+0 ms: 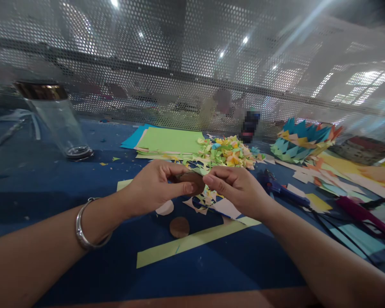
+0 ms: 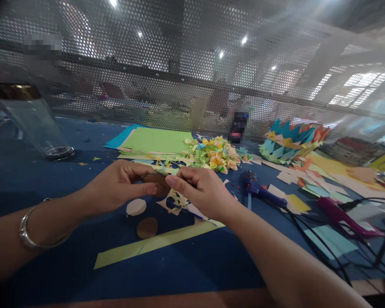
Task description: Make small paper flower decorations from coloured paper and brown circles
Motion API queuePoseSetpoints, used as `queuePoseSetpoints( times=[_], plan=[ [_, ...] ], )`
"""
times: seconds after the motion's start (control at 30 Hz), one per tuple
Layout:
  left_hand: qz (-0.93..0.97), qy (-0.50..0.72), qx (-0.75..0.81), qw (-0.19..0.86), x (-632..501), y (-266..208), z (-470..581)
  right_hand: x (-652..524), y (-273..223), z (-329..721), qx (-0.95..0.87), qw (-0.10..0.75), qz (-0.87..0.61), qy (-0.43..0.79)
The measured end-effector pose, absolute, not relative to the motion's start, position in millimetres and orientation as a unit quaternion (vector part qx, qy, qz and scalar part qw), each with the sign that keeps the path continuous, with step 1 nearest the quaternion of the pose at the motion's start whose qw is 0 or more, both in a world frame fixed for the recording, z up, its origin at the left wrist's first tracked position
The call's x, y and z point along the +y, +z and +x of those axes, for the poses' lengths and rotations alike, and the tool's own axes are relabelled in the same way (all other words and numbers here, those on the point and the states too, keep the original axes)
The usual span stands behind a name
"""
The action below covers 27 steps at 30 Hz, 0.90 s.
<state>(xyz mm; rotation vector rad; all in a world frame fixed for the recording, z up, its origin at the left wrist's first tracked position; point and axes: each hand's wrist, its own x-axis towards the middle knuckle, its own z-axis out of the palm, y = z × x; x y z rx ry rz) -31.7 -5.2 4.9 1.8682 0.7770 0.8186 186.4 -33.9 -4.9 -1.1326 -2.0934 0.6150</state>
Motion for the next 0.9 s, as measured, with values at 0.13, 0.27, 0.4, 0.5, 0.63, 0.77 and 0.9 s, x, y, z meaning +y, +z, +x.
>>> queuePoseSetpoints(
  times=[0.13, 0.27, 0.4, 0.5, 0.63, 0.77, 0.9],
  plan=[
    [0.776, 0.302, 0.296, 0.468, -1.9, 3.5, -34.1, -33.8, -4.7, 187.0, -0.805, 0.331, -0.435, 0.230],
    [0.767, 0.293, 0.295, 0.489, 0.4, 2.5, -36.2, -32.9, -5.4, 187.5, -0.808, 0.328, -0.431, 0.233],
    [0.765, 0.279, 0.304, 0.494, 1.9, 1.7, -36.8, -32.7, -5.2, 187.0, -0.806, 0.336, -0.425, 0.238],
    [0.763, 0.275, 0.308, 0.497, 1.5, 1.4, -35.8, -32.9, -4.7, 186.2, -0.781, 0.365, -0.446, 0.239],
    [0.759, 0.282, 0.314, 0.495, -1.2, 2.1, -32.8, -32.2, -7.1, 183.6, -0.745, 0.398, -0.456, 0.279],
    [0.738, 0.306, 0.306, 0.517, -1.7, 0.7, -31.3, -32.3, -11.6, 178.6, -0.745, 0.385, -0.440, 0.322],
    [0.670, 0.339, 0.277, 0.600, -2.5, -6.3, -28.7, -34.9, -11.3, 174.5, -0.739, 0.411, -0.423, 0.325]
  ],
)
